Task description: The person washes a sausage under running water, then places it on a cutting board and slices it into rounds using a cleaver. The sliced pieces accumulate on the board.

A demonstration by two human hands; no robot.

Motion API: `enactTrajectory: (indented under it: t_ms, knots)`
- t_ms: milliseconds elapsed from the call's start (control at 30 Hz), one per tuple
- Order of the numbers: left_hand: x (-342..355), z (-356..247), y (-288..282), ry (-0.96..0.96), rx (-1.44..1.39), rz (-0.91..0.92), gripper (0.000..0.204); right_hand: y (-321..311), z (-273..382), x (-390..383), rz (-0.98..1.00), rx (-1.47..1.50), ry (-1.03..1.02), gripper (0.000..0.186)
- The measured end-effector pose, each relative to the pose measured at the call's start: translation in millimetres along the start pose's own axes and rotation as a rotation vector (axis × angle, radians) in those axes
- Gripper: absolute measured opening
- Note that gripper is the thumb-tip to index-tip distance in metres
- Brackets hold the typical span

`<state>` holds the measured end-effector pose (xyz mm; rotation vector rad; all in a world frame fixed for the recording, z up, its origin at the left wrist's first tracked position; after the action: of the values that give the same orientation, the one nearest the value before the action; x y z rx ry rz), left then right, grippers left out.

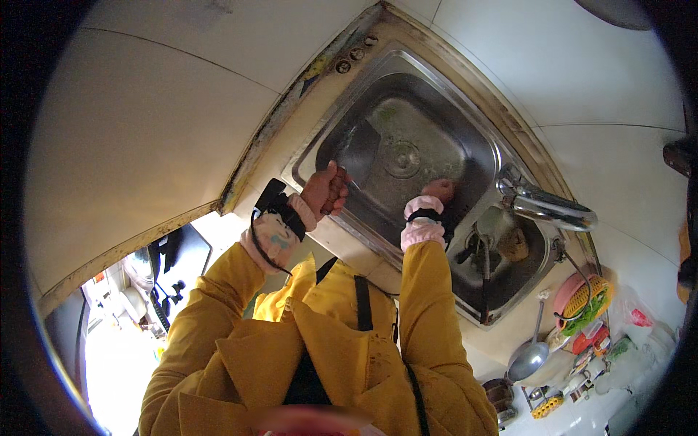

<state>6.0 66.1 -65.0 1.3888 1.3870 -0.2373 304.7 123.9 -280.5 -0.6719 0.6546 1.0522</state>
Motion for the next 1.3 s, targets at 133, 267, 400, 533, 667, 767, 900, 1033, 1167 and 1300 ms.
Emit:
enactTrajectory:
  t_ms: [133, 267, 400, 533, 667, 767, 900, 1033, 1167, 1300]
  knots:
    - [5, 2, -3, 0.027, 0.020, -0.001, 0.056, 72, 1, -44, 0.569, 0.264, 0.222, 0.034]
    - [11, 9, -6, -0.026, 0.063, -0.003, 0.045, 105, 52, -140, 1.191, 0.516, 0.096, 0.045]
    - [15, 1, -6, -0.058, 0.399, 0.072, 0.033, 51, 71, -91, 0.290, -0.091, -0.078, 0.045]
    - [-8, -29, 11, 0.392, 1.535, -0.107, 0.028, 4, 50, -35, -0.303, -0.296, -0.180, 0.034]
    - [-25, -35, 13, 0.358, 1.753, -0.237, 0.034, 23, -8, 22, 0.033, 0.168, 0.020, 0.024]
    - [-24, -33, 14, 0.139, 1.977, -0.238, 0.035, 86, 0, -13, 0.790, 0.597, 0.279, 0.022]
    - [-17, -39, 25, 0.119, 2.043, -0.156, 0.030, 122, 48, -139, 1.333, 0.622, 0.241, 0.037]
    - [-22, -35, 41, 0.190, 1.933, -0.061, 0.026, 110, 75, -202, 1.139, 0.102, -0.112, 0.044]
    - [-44, -35, 61, 0.317, 1.769, -0.077, 0.032, 70, 108, -226, 0.748, -0.477, -0.590, 0.045]
    - [-63, -28, 76, 0.343, 1.636, 0.010, 0.032, 5, 114, -249, 0.470, -0.501, -0.695, 0.036]
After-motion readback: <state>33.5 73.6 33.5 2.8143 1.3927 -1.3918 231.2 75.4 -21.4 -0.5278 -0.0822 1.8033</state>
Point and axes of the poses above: each hand's wrist, its own x-axis towards the middle knuckle, its own y-axis out of the palm, z = x × y, the point moved 8 cm from there along x, towards the middle knuckle, and after that the axes turned 7 degrees about z, right-handed, at the moved point
